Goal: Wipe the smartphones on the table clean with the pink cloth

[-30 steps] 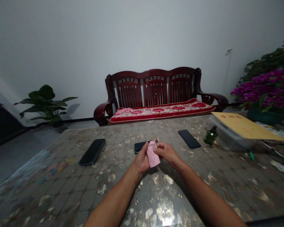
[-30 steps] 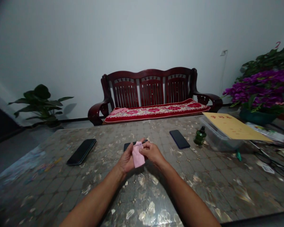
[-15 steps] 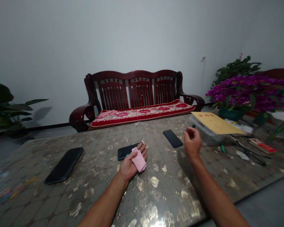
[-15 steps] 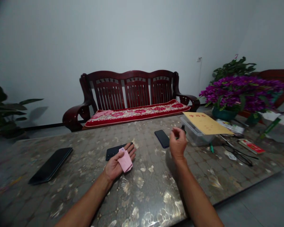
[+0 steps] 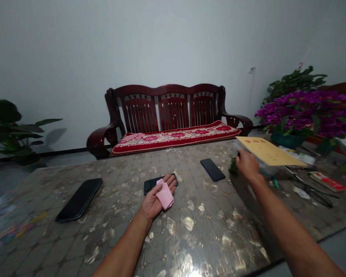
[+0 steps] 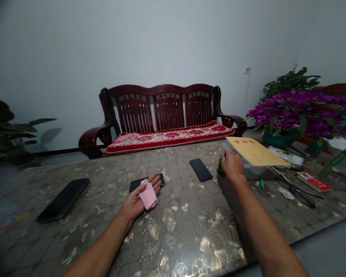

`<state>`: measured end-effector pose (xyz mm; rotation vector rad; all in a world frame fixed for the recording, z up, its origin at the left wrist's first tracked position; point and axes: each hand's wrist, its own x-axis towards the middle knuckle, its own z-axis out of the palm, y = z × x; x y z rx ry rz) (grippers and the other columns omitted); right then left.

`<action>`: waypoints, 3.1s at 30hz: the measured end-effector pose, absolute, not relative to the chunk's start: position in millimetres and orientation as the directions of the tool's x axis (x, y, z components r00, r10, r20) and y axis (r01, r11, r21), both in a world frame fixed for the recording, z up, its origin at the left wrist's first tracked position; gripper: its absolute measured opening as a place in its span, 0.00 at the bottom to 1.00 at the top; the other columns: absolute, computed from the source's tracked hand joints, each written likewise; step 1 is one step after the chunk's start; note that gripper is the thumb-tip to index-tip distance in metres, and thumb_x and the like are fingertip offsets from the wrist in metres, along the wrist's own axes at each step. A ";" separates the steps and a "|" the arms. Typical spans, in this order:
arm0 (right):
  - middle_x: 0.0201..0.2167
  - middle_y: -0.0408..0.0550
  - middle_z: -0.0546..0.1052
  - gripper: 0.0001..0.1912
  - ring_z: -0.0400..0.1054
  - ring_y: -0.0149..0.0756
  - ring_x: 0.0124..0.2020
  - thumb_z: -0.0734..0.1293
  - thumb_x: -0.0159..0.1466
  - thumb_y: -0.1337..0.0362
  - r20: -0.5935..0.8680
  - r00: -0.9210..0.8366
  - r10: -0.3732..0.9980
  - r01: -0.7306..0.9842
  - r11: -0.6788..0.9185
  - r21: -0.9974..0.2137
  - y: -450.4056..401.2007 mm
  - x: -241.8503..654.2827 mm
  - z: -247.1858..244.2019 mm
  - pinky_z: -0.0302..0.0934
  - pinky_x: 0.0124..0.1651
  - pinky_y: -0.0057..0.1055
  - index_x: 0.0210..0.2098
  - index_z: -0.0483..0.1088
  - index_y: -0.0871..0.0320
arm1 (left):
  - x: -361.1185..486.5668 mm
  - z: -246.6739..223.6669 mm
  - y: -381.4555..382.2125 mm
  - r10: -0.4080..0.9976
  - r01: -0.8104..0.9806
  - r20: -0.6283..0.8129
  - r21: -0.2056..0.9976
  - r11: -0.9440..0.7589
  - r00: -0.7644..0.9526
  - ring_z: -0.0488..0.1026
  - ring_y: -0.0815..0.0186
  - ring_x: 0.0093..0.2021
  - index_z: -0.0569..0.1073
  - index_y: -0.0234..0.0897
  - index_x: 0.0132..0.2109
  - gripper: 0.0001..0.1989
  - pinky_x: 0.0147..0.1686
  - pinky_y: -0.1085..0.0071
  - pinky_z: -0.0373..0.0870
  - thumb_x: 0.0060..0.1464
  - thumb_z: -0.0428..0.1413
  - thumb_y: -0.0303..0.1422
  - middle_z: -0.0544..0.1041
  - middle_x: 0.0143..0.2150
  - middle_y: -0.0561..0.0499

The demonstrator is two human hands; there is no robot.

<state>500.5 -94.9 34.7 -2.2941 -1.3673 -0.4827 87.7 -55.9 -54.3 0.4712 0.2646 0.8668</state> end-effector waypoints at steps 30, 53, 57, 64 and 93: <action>0.40 0.51 0.79 0.22 0.71 0.45 0.42 0.68 0.58 0.58 0.423 0.141 0.895 0.616 0.255 -0.745 -137.0 315.3 25.6 0.64 0.52 0.42 0.52 0.78 0.52 | 80.8 -41.5 -64.9 0.800 -0.707 0.002 0.469 0.530 0.601 0.68 0.52 0.67 0.54 0.33 0.74 0.35 0.70 0.56 0.57 0.64 0.56 0.30 0.65 0.71 0.36; 0.17 0.43 0.68 0.31 0.69 0.43 0.24 0.61 0.56 0.29 -0.110 0.003 0.994 -0.298 -0.104 -0.949 -116.8 284.5 13.2 0.65 0.31 0.38 0.29 0.70 0.51 | 87.5 -48.1 -66.1 0.759 -0.700 0.080 0.458 0.547 0.646 0.71 0.54 0.65 0.63 0.35 0.70 0.27 0.72 0.56 0.52 0.65 0.54 0.31 0.71 0.67 0.39; 0.18 0.43 0.69 0.30 0.70 0.44 0.24 0.61 0.56 0.30 -0.113 -0.011 0.994 -0.236 -0.113 -0.965 -120.6 281.2 17.6 0.65 0.31 0.38 0.30 0.69 0.51 | 90.0 -48.9 -65.5 0.764 -0.708 0.092 0.458 0.537 0.639 0.71 0.54 0.65 0.68 0.35 0.66 0.24 0.72 0.56 0.52 0.65 0.54 0.31 0.73 0.66 0.40; 0.17 0.42 0.71 0.22 0.69 0.42 0.22 0.67 0.55 0.39 -0.114 -0.132 0.985 -0.331 -0.153 -0.931 -121.7 274.1 23.1 0.63 0.29 0.35 0.33 0.70 0.52 | 96.3 -47.5 -68.5 0.781 -0.729 0.090 0.436 0.528 0.619 0.71 0.51 0.65 0.70 0.32 0.63 0.23 0.71 0.54 0.53 0.63 0.57 0.31 0.73 0.65 0.37; 0.28 0.51 0.80 0.26 0.73 0.43 0.31 0.70 0.58 0.36 0.168 -0.041 0.985 -0.095 0.163 -0.982 -116.3 280.4 -2.3 0.66 0.37 0.38 0.31 0.76 0.54 | 95.2 -43.8 -68.6 0.791 -0.734 0.086 0.445 0.514 0.606 0.75 0.54 0.61 0.71 0.33 0.63 0.23 0.70 0.54 0.54 0.62 0.58 0.30 0.77 0.61 0.37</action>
